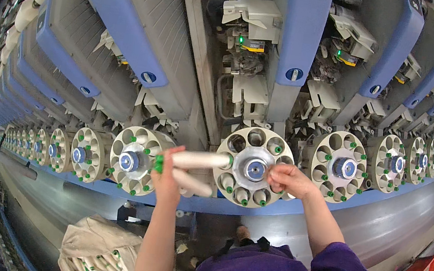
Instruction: The person repeatedly picks white cylindrical spools from a cloth bag and places them into slots on rotating circular holders attached to a row of textile machines. The person walks along the machine line, refills the holders, and briefly handles a red bin containing green items before returning to the spool-loading task.
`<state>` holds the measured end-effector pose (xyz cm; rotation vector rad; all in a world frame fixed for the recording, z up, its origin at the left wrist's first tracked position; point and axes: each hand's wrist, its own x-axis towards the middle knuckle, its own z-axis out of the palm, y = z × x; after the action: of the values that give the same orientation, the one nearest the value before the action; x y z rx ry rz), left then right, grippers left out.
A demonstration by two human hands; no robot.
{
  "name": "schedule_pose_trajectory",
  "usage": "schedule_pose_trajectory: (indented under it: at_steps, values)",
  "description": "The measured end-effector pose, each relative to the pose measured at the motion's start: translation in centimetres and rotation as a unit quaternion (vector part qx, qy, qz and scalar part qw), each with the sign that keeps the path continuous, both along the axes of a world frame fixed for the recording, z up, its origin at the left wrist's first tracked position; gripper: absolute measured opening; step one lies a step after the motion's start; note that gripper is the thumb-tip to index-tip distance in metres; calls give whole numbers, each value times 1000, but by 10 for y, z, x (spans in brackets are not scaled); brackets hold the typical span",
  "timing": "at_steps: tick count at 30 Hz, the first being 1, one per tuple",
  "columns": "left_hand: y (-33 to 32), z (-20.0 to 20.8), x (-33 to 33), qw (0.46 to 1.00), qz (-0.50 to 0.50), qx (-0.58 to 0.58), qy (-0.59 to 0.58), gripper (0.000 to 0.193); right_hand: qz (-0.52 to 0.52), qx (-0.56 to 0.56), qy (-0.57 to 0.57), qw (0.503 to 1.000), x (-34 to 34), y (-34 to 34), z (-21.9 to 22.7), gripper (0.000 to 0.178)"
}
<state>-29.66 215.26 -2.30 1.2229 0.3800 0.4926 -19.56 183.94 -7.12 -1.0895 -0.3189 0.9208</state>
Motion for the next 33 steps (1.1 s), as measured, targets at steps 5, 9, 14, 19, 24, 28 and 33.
schedule_pose_trajectory:
  at_steps: [5, 9, 14, 19, 24, 28, 33]
  values:
    - [-42, -21, 45, 954, -121, 269, -46, 17, -109, -192, -464, 858, -4, 16, -2, 20]
    - [-56, -26, 53, 893, -91, 436, -60, 19, -102, -341, -339, 871, -11, 20, 18, 20]
    - [-48, -32, 46, 841, -127, 519, 88, 23, -117, -318, -483, 807, -11, 30, 20, 32]
    - [-65, -46, 46, 794, -175, 565, 141, 36, -31, -449, -589, 671, -23, 65, 0, 44]
    - [-41, -56, 5, 876, -159, 429, 154, 44, 69, -311, -543, 777, -3, 53, 18, 13]
    - [18, -64, -69, 895, -124, 381, 197, 31, -49, -474, -470, 743, 5, 55, 50, 41]
    - [101, -49, -172, 974, 9, 93, 206, 25, 31, -166, -483, 859, -79, 202, 33, 48]
